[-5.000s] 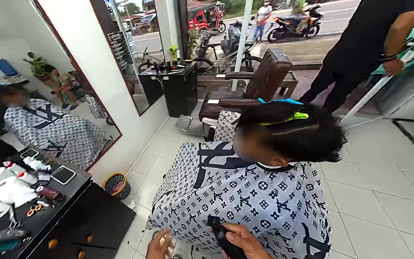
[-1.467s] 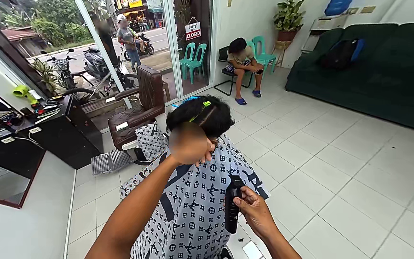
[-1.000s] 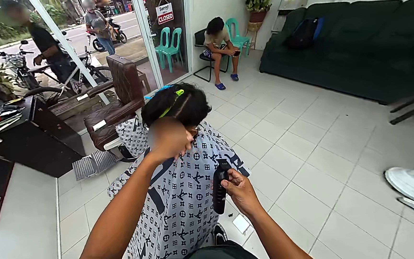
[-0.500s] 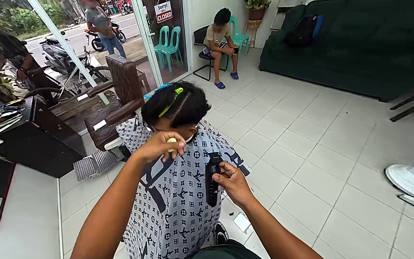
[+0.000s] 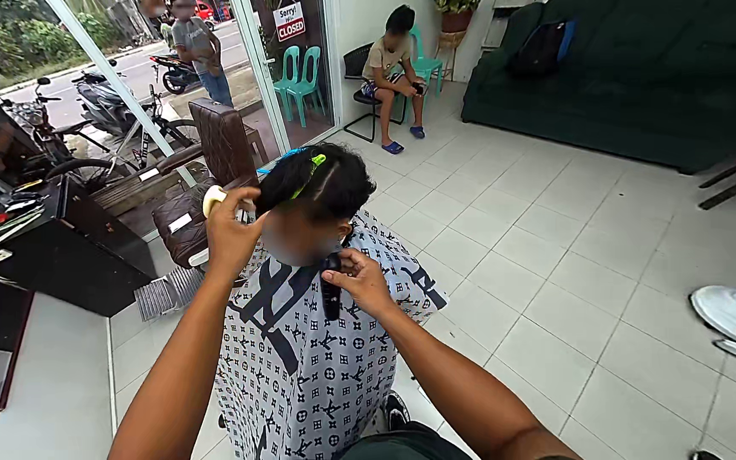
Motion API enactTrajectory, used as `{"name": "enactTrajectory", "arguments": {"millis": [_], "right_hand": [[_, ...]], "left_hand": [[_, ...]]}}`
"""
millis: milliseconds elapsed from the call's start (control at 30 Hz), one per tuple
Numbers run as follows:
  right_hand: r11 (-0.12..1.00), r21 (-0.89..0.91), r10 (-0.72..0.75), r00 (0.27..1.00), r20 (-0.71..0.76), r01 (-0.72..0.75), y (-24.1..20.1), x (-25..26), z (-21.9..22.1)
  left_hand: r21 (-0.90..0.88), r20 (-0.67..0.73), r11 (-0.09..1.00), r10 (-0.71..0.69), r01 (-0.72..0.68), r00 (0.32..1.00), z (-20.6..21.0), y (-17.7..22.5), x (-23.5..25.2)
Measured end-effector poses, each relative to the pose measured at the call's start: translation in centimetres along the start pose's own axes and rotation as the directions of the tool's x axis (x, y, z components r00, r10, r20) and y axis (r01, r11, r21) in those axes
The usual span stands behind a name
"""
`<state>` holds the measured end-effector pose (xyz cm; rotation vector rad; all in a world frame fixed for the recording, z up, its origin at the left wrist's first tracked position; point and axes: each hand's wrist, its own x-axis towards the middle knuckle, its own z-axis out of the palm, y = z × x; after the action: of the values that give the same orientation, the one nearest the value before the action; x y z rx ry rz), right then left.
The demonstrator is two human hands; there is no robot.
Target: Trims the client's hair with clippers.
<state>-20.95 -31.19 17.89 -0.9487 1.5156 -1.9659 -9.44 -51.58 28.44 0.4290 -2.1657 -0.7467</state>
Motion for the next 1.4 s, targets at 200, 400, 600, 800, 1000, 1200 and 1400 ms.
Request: {"name": "enactTrajectory", "arguments": {"millis": [200, 400, 600, 800, 1000, 1200, 1400], "right_hand": [[0.997, -0.059, 0.039, 0.999, -0.006, -0.04, 1.1, 2.2, 3.3], [0.996, -0.069, 0.059, 0.997, -0.044, -0.062, 1.8, 3.1, 4.1], [0.995, -0.084, 0.047, 0.997, -0.063, -0.052, 2.0, 3.4, 4.5], [0.993, -0.087, 0.068, 0.995, -0.074, -0.075, 1.9, 3.5, 4.6], [0.99, -0.09, 0.106, 0.992, -0.066, -0.111, 1.7, 3.7, 4.5], [0.993, -0.085, 0.074, 0.996, -0.05, -0.078, 1.8, 3.4, 4.6], [0.993, -0.082, 0.077, 0.994, -0.076, -0.083, 1.6, 3.4, 4.7]], "left_hand": [[0.141, 0.166, 0.99, -0.022, -0.002, 0.986, 2.6, -2.1, 1.5], [0.162, 0.177, 0.986, -0.067, 0.038, 0.982, 2.7, -2.6, 1.7], [0.152, 0.21, 0.988, -0.061, 0.028, 0.976, 2.2, -3.0, 2.1], [0.155, 0.224, 0.987, -0.072, 0.037, 0.972, 2.0, -3.0, 2.2], [0.155, 0.225, 0.987, -0.08, 0.045, 0.971, 2.0, -3.0, 2.2], [0.173, 0.224, 0.985, -0.062, 0.023, 0.973, 2.1, -3.2, 2.2], [0.161, 0.224, 0.987, -0.062, 0.026, 0.973, 2.1, -3.2, 2.1]]}}
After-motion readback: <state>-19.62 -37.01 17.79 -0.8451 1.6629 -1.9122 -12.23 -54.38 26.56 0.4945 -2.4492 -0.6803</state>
